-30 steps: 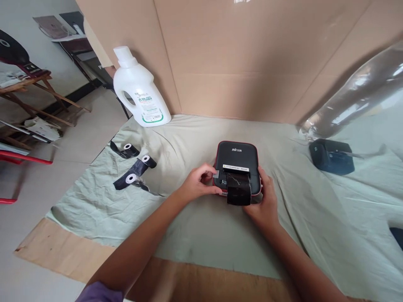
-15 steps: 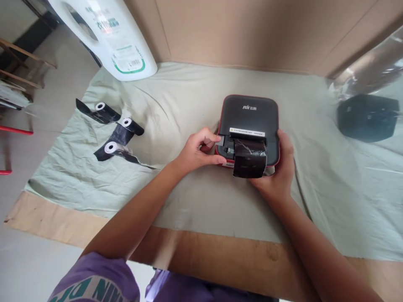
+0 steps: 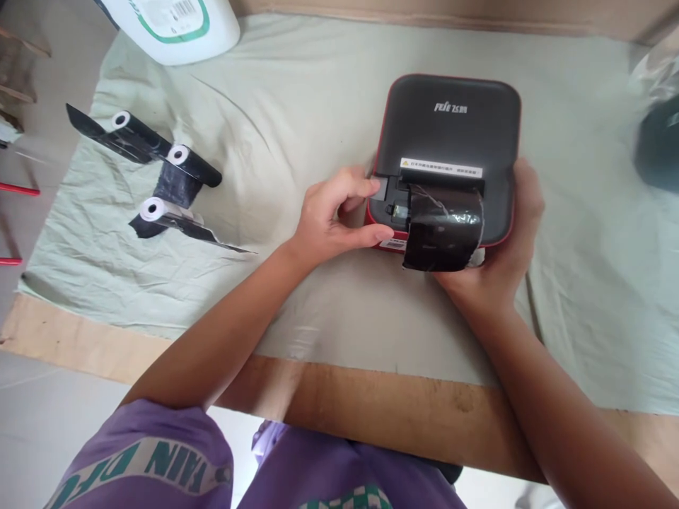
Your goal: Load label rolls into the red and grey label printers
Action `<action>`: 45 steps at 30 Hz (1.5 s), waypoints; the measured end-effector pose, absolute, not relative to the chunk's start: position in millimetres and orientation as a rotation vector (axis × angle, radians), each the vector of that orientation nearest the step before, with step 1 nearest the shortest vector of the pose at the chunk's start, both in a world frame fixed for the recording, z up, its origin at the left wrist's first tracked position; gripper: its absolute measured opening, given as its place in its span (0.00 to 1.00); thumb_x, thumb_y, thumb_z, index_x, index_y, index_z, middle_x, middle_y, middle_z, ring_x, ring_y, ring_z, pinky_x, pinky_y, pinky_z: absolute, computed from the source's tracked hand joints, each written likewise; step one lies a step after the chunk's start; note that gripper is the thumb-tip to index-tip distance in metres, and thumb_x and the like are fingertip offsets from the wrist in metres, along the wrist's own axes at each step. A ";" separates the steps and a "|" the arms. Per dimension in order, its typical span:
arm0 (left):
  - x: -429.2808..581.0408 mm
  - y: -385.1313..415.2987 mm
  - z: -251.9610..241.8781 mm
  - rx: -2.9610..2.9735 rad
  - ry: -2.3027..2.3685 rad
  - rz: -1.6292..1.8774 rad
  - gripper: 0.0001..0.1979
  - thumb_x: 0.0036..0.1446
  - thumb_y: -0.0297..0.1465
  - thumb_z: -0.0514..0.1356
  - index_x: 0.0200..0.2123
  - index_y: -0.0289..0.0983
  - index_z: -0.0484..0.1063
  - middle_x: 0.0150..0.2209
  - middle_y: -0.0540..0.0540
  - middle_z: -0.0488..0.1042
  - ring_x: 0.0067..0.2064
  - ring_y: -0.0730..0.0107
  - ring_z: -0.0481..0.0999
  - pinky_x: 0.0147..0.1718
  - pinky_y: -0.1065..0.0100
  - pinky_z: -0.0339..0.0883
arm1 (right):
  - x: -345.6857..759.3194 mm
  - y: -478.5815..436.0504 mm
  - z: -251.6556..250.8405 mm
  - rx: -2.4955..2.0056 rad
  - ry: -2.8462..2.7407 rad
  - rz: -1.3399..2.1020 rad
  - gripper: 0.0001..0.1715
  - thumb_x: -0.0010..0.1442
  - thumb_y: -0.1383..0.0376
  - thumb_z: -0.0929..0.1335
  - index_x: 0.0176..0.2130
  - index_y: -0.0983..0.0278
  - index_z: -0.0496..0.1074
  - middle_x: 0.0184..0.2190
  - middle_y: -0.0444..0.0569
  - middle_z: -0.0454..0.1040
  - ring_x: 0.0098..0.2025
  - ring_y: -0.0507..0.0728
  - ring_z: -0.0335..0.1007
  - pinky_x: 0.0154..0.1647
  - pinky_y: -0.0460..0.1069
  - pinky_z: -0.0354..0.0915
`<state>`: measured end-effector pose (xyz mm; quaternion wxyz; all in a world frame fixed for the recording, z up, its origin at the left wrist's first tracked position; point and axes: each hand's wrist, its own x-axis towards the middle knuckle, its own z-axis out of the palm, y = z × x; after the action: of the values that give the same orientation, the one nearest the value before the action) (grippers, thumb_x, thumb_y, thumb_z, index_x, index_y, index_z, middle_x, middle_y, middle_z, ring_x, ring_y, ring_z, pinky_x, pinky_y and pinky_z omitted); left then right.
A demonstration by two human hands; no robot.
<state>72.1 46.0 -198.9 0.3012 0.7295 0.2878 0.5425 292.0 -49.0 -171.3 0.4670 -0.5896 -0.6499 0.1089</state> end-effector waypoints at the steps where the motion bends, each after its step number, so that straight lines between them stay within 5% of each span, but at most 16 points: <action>1: 72.9 45.9 -195.0 1.947 0.781 1.443 0.27 0.47 0.55 0.66 0.33 0.36 0.72 0.26 0.53 0.66 0.31 0.73 0.75 0.28 0.71 0.70 | 291.6 -49.3 -170.8 -1.469 -1.592 0.282 0.52 0.54 0.52 0.74 0.70 0.50 0.50 0.64 0.55 0.59 0.64 0.73 0.60 0.52 0.66 0.72; 8: 73.7 32.6 -173.7 2.044 0.745 1.485 0.19 0.53 0.48 0.68 0.32 0.37 0.73 0.42 0.45 0.79 0.43 0.66 0.80 0.39 0.64 0.77 | 290.7 -48.6 -167.0 -1.402 -1.666 0.168 0.54 0.52 0.52 0.75 0.70 0.53 0.51 0.67 0.53 0.58 0.65 0.71 0.60 0.59 0.67 0.67; 14: 83.2 16.2 -169.9 1.896 0.794 1.547 0.13 0.63 0.44 0.62 0.42 0.42 0.75 0.38 0.51 0.78 0.31 0.75 0.79 0.28 0.70 0.74 | 293.8 -48.4 -169.7 -1.391 -1.657 0.207 0.57 0.50 0.51 0.76 0.70 0.53 0.51 0.67 0.53 0.59 0.62 0.69 0.63 0.60 0.67 0.65; 22: 93.7 19.5 -165.0 1.487 0.793 1.551 0.16 0.66 0.45 0.58 0.33 0.40 0.70 0.31 0.52 0.79 0.23 0.78 0.72 0.22 0.71 0.65 | 294.1 -46.3 -165.9 -1.356 -1.611 0.255 0.57 0.46 0.56 0.77 0.69 0.56 0.55 0.64 0.55 0.63 0.62 0.68 0.62 0.60 0.65 0.64; 30: 99.5 19.8 -168.4 1.504 0.777 1.585 0.17 0.66 0.45 0.58 0.30 0.40 0.69 0.27 0.50 0.74 0.28 0.71 0.74 0.30 0.66 0.69 | 296.9 -45.4 -167.8 -1.366 -1.614 0.287 0.59 0.46 0.55 0.77 0.70 0.59 0.53 0.61 0.59 0.63 0.61 0.72 0.63 0.53 0.64 0.69; 45: 89.1 15.0 -182.5 1.579 0.713 1.523 0.13 0.66 0.42 0.58 0.38 0.39 0.74 0.36 0.45 0.78 0.37 0.68 0.76 0.37 0.65 0.69 | 296.6 -47.6 -161.3 -1.428 -1.694 0.224 0.62 0.52 0.57 0.74 0.73 0.51 0.39 0.58 0.59 0.64 0.57 0.73 0.65 0.52 0.68 0.68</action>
<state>89.1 15.0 -182.5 0.4052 0.6258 0.2826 0.6036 296.6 -47.6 -161.3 0.4414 -0.5753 -0.6827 0.0901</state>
